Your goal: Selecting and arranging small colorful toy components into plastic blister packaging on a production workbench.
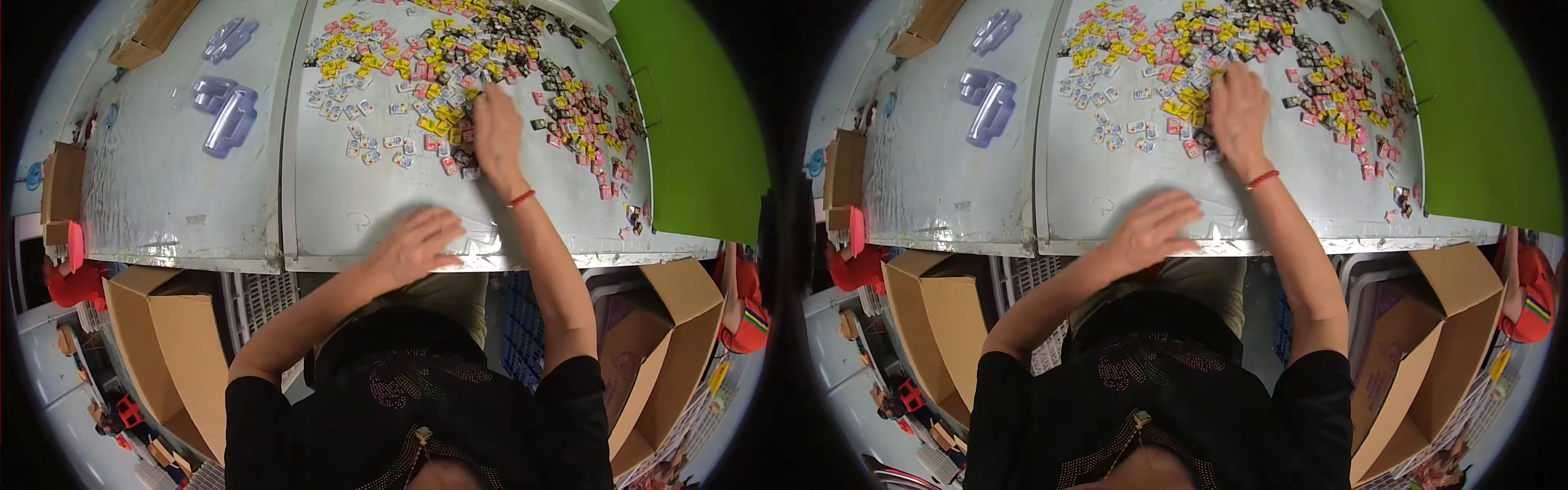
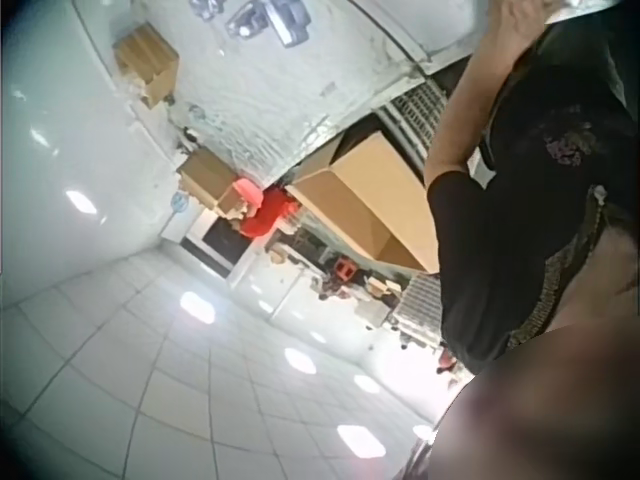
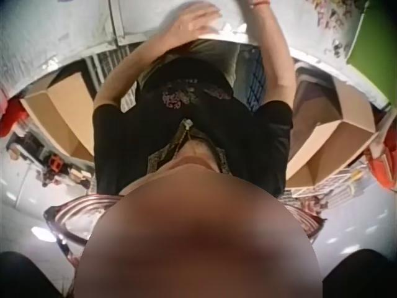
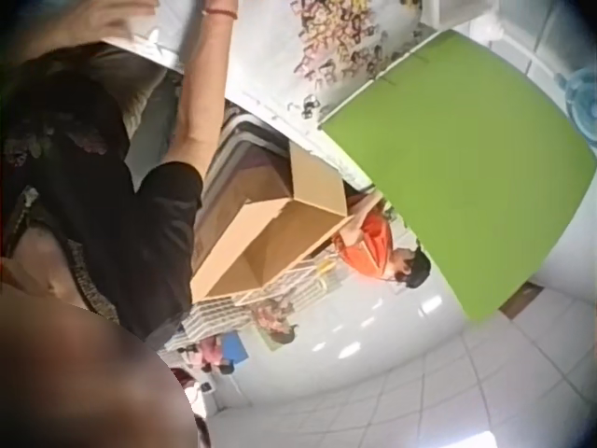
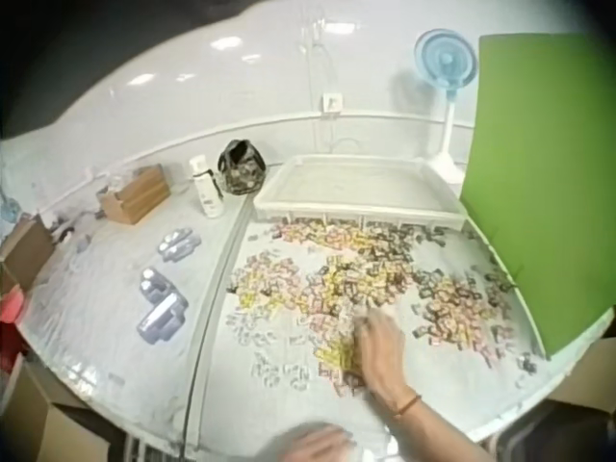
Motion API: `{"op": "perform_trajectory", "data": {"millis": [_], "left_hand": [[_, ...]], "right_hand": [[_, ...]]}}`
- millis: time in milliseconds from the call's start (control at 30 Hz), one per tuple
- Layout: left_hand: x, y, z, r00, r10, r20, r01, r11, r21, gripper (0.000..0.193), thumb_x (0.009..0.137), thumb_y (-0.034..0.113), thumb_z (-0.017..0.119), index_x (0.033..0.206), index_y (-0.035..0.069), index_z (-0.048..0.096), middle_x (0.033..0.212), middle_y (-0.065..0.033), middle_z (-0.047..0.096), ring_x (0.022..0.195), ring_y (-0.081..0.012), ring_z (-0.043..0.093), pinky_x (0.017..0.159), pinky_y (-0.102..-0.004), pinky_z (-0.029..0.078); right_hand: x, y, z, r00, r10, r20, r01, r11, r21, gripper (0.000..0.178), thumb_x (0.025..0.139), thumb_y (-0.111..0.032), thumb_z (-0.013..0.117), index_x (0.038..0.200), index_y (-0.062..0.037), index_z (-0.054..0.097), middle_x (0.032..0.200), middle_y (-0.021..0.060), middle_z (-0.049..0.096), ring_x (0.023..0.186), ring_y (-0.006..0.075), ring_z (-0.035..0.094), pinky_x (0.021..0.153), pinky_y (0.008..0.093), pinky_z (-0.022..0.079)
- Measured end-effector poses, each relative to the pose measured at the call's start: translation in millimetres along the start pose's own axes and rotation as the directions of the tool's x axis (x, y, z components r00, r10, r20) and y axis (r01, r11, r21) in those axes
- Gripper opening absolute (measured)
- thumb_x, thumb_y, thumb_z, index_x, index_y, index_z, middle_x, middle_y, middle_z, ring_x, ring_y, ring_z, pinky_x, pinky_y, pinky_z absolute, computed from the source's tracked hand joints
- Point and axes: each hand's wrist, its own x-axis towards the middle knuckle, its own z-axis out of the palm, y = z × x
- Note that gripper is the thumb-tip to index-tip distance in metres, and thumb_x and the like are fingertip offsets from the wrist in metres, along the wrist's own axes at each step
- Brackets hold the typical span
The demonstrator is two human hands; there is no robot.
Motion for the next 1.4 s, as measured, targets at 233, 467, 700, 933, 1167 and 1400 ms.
{"op": "perform_trajectory", "data": {"millis": [233,467,700,933,1167,1400], "left_hand": [[10,-87,-24,0.995,-0.023,-0.098,0.056,0.936,0.347,0.025,0.075,0.007,0.073,0.099,0.004,0.067,0.113,-0.0098,0.063,0.109,-0.0298,0.058,0.098,-0.0399,0.045],[27,-83,-31,0.986,-0.058,-0.154,0.093,0.967,0.236,0.019,0.076,0.006,0.072,0.094,0.004,0.067,0.103,-0.0107,0.063,0.097,-0.0280,0.061,0.082,-0.0374,0.051],[54,-65,-4,0.985,-0.166,-0.037,0.170,0.971,0.165,0.020,0.074,0.004,0.073,0.093,0.001,0.066,0.100,-0.0098,0.061,0.091,-0.0276,0.062,0.078,-0.0368,0.052],[35,-66,-12,0.994,-0.102,-0.029,0.104,0.994,0.045,0.020,0.076,0.002,0.071,0.095,0.001,0.065,0.101,-0.0103,0.062,0.092,-0.0285,0.062,0.079,-0.0355,0.052],[57,-87,-6,0.995,-0.094,-0.028,0.095,0.995,0.009,0.023,0.079,0.006,0.071,0.101,0.002,0.066,0.106,-0.0109,0.065,0.095,-0.0285,0.063,0.081,-0.0349,0.053],[71,-84,-1,0.997,0.051,0.058,-0.050,0.999,-0.005,0.029,0.080,0.010,0.071,0.106,0.002,0.064,0.108,-0.0110,0.066,0.098,-0.0293,0.063,0.086,-0.0362,0.051]], "right_hand": [[-43,26,-70,0.999,0.034,-0.025,-0.034,0.999,0.027,0.026,0.095,-0.013,0.058,0.117,-0.0011,0.062,0.114,0.0152,0.064,0.101,0.0280,0.061,0.089,0.0336,0.047],[-77,-14,-69,0.966,-0.216,0.142,0.215,0.976,0.020,0.021,0.082,-0.001,0.066,0.103,-0.0033,0.066,0.100,0.0107,0.066,0.091,0.0297,0.059,0.080,0.0378,0.047],[-51,-31,-37,0.923,-0.321,0.211,0.354,0.924,-0.143,0.024,0.080,-0.014,0.070,0.103,-0.0082,0.068,0.102,0.0059,0.067,0.096,0.0258,0.059,0.084,0.0369,0.044],[-63,-28,-63,0.942,-0.329,0.059,0.333,0.939,-0.088,0.021,0.078,-0.009,0.072,0.098,-0.0069,0.068,0.095,0.0075,0.068,0.089,0.0256,0.061,0.081,0.0369,0.047],[-102,-21,-79,0.990,0.082,0.113,-0.078,0.996,-0.043,0.014,0.080,-0.007,0.071,0.093,-0.0018,0.067,0.090,0.0126,0.067,0.084,0.0303,0.062,0.076,0.0370,0.049],[-95,-19,-68,0.995,0.092,0.047,-0.089,0.994,-0.060,0.012,0.081,-0.008,0.070,0.091,-0.0017,0.066,0.087,0.0125,0.066,0.083,0.0311,0.061,0.074,0.0380,0.049]]}}
